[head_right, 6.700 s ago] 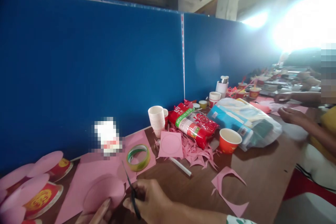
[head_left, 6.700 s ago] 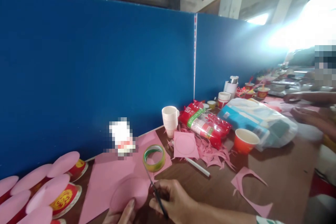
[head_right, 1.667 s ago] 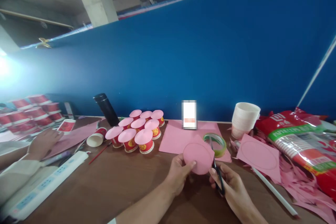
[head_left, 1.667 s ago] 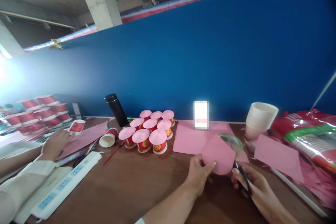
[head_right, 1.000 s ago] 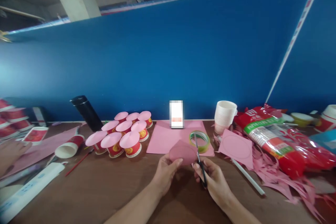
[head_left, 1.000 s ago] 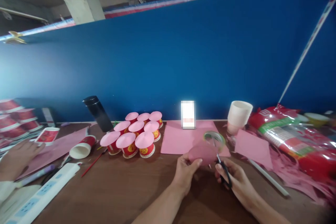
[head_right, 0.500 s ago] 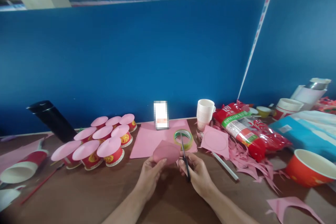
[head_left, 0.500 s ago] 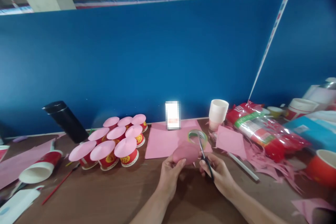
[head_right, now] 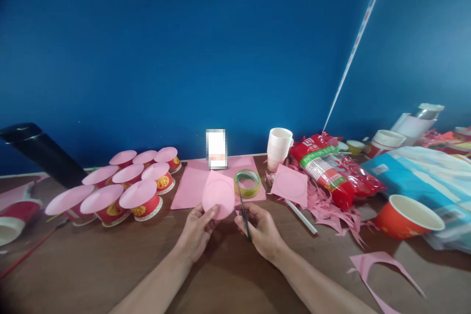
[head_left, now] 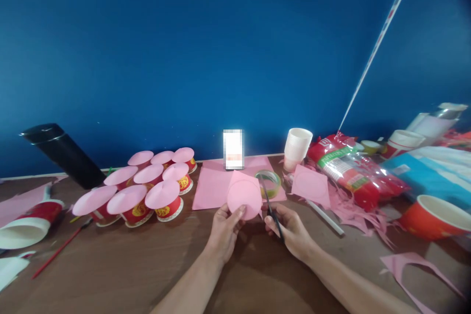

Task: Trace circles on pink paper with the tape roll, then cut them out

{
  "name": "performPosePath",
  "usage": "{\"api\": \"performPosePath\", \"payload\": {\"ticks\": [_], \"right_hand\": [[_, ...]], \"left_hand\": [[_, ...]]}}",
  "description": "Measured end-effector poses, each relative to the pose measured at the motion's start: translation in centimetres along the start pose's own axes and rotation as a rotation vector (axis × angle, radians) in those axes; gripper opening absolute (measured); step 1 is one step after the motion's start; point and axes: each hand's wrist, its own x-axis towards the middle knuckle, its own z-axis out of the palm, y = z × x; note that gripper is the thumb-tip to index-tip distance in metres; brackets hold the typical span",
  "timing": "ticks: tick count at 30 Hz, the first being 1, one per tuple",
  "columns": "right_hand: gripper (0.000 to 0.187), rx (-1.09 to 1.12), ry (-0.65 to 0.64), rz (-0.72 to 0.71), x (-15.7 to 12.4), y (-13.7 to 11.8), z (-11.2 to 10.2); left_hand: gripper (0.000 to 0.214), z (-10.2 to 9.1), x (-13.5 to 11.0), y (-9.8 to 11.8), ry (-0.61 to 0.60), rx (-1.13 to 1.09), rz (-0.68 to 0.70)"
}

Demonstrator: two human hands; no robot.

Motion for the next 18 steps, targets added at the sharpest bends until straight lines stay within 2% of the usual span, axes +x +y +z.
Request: {"api": "performPosePath", "payload": {"ticks": [18], "right_hand": [[0.032, -0.08, -0.095, -0.044, -0.29, -0.13, -0.01]], "left_hand": [[0.026, 0.15, 0.1, -0.26, -0.021, -0.026, 0.037]]}}
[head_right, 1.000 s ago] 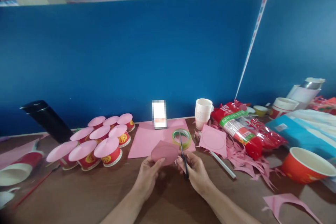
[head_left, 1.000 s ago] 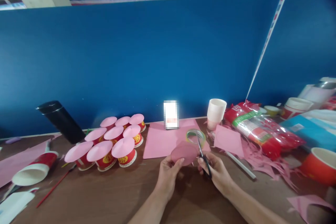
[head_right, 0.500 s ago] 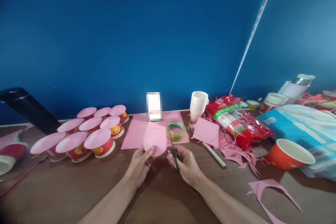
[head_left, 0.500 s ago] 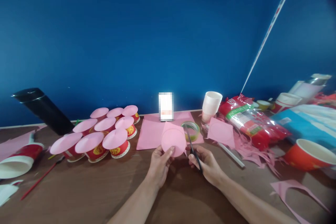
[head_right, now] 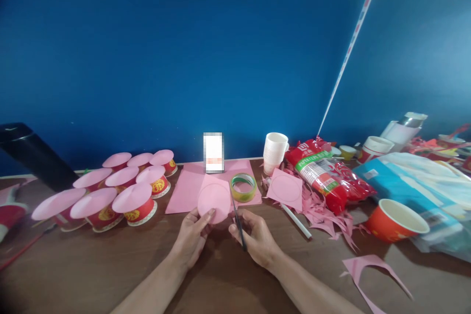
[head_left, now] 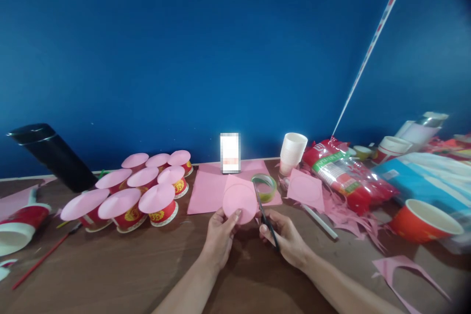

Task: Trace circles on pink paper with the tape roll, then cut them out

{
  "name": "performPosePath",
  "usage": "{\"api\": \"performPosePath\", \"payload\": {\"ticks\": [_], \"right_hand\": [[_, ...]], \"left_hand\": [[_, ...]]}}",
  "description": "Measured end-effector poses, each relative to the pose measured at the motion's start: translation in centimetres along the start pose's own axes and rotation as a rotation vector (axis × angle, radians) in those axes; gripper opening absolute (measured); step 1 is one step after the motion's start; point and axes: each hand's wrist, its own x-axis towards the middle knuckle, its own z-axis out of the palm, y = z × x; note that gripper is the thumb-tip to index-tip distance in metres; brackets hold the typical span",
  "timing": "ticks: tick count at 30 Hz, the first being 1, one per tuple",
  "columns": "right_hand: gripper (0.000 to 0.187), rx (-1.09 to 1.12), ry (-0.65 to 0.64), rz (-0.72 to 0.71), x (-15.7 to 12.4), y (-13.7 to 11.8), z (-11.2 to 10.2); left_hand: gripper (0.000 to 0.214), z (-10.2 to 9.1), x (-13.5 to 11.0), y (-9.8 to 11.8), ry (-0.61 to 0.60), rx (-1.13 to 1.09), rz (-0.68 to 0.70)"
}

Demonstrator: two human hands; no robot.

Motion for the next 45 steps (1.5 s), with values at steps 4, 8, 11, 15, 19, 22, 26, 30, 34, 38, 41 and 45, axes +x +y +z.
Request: {"api": "performPosePath", "payload": {"ticks": [4, 8, 11, 15, 19, 22, 26, 30, 34, 38, 41, 45], "right_hand": [[0.031, -0.003, -0.011, -0.002, 0.05, 0.17, 0.04], [0.032, -0.001, -0.011, 0.015, 0.06, 0.34, 0.07], [0.033, 0.0, -0.007, 0.016, 0.08, 0.28, 0.11], [0.033, 0.01, -0.007, 0.017, 0.09, 0.08, 0.15], [0.034, 0.014, 0.004, 0.026, 0.1, 0.0, 0.16], [0.035, 0.018, 0.009, 0.033, 0.13, 0.02, 0.16], [0.037, -0.001, 0.005, 0.039, 0.13, 0.05, 0.17], [0.035, -0.028, 0.002, 0.034, 0.12, -0.12, 0.27], [0.029, -0.066, 0.004, 0.005, 0.13, -0.52, 0.41], [0.027, -0.092, -0.002, -0.02, 0.12, -0.63, 0.53], [0.027, -0.081, 0.002, -0.012, 0.11, -0.37, 0.59], [0.029, -0.054, 0.008, -0.008, 0.19, 0.13, 0.5]], "left_hand": [[0.028, 0.07, -0.01, 0.05, 0.011, 0.01, 0.001], [0.03, 0.13, 0.07, 0.12, 0.004, 0.016, -0.005], [0.029, 0.17, 0.1, 0.11, 0.0, 0.008, -0.005], [0.031, 0.15, -0.02, 0.09, 0.001, 0.002, -0.009], [0.033, 0.12, -0.1, 0.15, 0.029, 0.013, -0.009], [0.032, 0.11, -0.03, 0.14, 0.042, 0.006, -0.008], [0.033, 0.15, 0.01, 0.1, 0.072, 0.02, -0.009], [0.034, 0.23, -0.04, 0.15, 0.1, 0.034, -0.018], [0.032, 0.31, -0.02, 0.23, 0.103, 0.052, -0.026], [0.031, 0.41, -0.06, 0.32, 0.095, 0.065, -0.025], [0.032, 0.49, -0.19, 0.37, 0.082, 0.077, -0.022], [0.033, 0.42, -0.33, 0.36, 0.041, 0.098, -0.026]]}}
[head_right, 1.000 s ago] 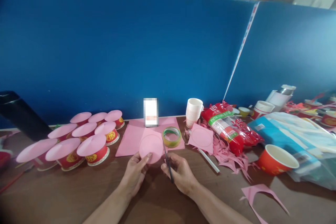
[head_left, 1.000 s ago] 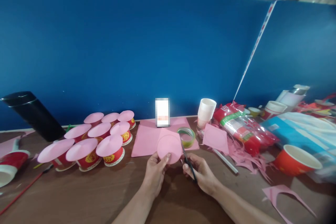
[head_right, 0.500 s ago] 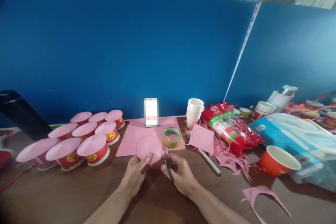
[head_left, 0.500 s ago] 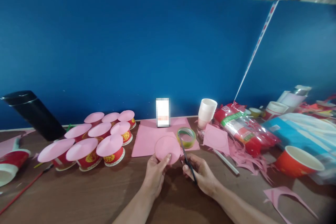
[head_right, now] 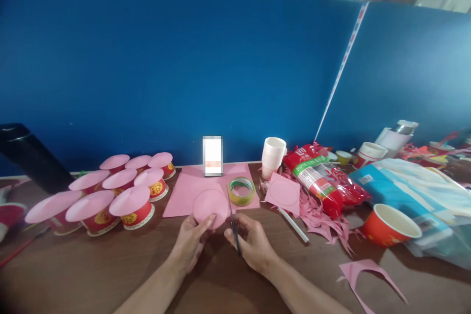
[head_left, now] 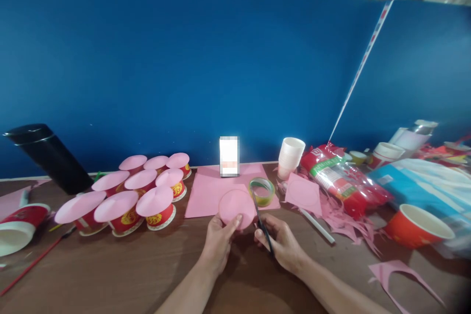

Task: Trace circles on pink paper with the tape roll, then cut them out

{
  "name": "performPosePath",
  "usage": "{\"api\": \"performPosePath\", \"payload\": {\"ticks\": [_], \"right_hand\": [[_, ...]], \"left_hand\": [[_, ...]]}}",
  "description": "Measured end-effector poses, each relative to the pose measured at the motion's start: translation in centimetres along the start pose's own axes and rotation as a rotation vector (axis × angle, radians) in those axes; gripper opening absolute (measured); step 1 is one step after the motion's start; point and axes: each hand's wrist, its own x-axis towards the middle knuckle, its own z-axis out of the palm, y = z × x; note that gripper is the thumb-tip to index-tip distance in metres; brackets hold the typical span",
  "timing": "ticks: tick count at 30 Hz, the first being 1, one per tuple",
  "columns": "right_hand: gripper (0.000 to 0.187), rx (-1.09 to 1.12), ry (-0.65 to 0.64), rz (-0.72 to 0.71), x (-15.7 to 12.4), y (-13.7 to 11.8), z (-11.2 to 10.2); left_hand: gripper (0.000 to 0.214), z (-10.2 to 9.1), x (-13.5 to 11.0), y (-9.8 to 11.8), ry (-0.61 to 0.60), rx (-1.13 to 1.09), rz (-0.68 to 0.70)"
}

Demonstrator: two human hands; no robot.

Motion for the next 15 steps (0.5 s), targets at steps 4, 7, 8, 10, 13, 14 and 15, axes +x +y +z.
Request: {"api": "performPosePath", "payload": {"ticks": [4, 7, 8, 10, 13, 14, 15], "right_hand": [[0.032, 0.046, 0.016, -0.001, 0.16, 0.35, -0.31], [0.033, 0.083, 0.015, 0.02, 0.19, 0.5, -0.48], [0.033, 0.087, 0.013, 0.022, 0.18, 0.56, -0.51], [0.031, 0.085, 0.005, 0.013, 0.16, 0.69, -0.54], [0.031, 0.078, -0.006, -0.002, 0.13, 0.85, -0.57], [0.032, 0.076, -0.008, -0.001, 0.12, 0.88, -0.58], [0.033, 0.073, -0.01, 0.002, 0.12, 0.88, -0.59]], "left_hand": [[0.03, -0.23, 0.09, -0.12, -0.005, -0.037, 0.012], [0.025, -0.34, 0.22, -0.18, 0.01, -0.065, 0.021], [0.025, -0.35, 0.26, -0.19, 0.015, -0.071, 0.021], [0.026, -0.32, 0.32, -0.19, 0.014, -0.08, 0.025], [0.026, -0.26, 0.34, -0.21, -0.002, -0.085, 0.033], [0.026, -0.25, 0.33, -0.22, -0.01, -0.087, 0.034], [0.025, -0.25, 0.33, -0.24, -0.014, -0.088, 0.034]]}}
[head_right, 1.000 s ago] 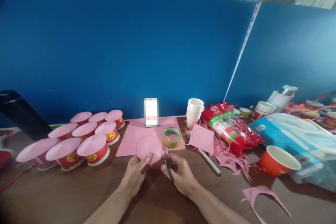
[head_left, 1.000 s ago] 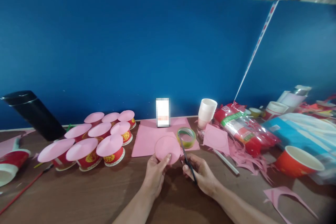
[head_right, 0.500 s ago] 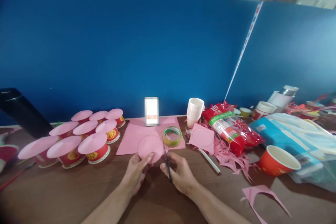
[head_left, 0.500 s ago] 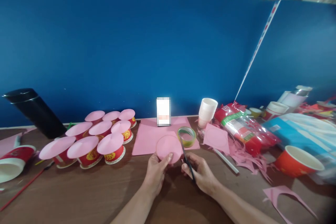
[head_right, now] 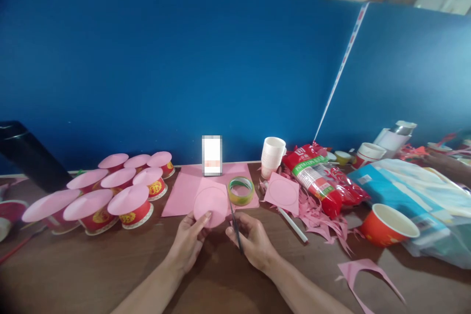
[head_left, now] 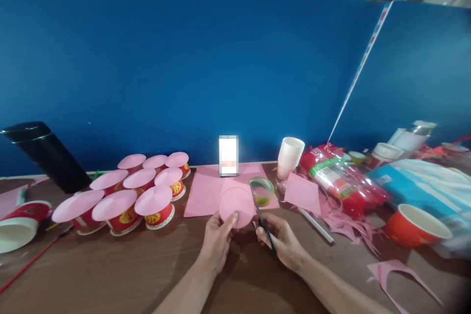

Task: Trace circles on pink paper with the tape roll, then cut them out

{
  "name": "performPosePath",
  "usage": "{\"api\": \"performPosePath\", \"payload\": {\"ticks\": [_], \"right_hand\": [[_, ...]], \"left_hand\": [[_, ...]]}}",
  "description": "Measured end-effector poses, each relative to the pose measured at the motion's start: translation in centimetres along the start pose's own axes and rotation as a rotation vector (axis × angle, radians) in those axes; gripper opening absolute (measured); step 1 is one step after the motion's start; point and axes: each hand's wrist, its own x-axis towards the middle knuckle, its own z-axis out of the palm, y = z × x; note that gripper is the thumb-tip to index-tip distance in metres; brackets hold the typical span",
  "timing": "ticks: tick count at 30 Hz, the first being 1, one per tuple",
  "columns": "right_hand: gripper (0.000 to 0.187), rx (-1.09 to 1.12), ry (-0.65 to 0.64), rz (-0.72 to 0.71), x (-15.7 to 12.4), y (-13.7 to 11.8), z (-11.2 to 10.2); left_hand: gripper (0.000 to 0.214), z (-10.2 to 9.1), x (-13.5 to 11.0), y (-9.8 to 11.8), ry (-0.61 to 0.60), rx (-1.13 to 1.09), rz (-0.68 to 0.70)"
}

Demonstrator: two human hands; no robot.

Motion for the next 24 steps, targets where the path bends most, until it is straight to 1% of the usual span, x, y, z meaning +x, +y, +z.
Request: {"api": "performPosePath", "payload": {"ticks": [6, 12, 19, 24], "right_hand": [[0.032, -0.016, -0.012, -0.003, 0.09, -0.13, 0.02], [0.03, -0.016, -0.007, 0.01, 0.01, -0.15, 0.14], [0.03, -0.021, -0.009, 0.014, -0.14, -0.3, 0.26], [0.029, -0.039, -0.013, 0.009, -0.16, -0.23, 0.23]], "left_hand": [[0.025, -0.13, 0.06, -0.1, -0.003, 0.01, 0.0], [0.032, 0.0, 0.06, 0.0, -0.016, 0.007, -0.004], [0.028, -0.15, -0.07, -0.16, -0.032, -0.001, -0.009], [0.03, -0.17, -0.02, -0.26, -0.035, 0.002, -0.013]]}}
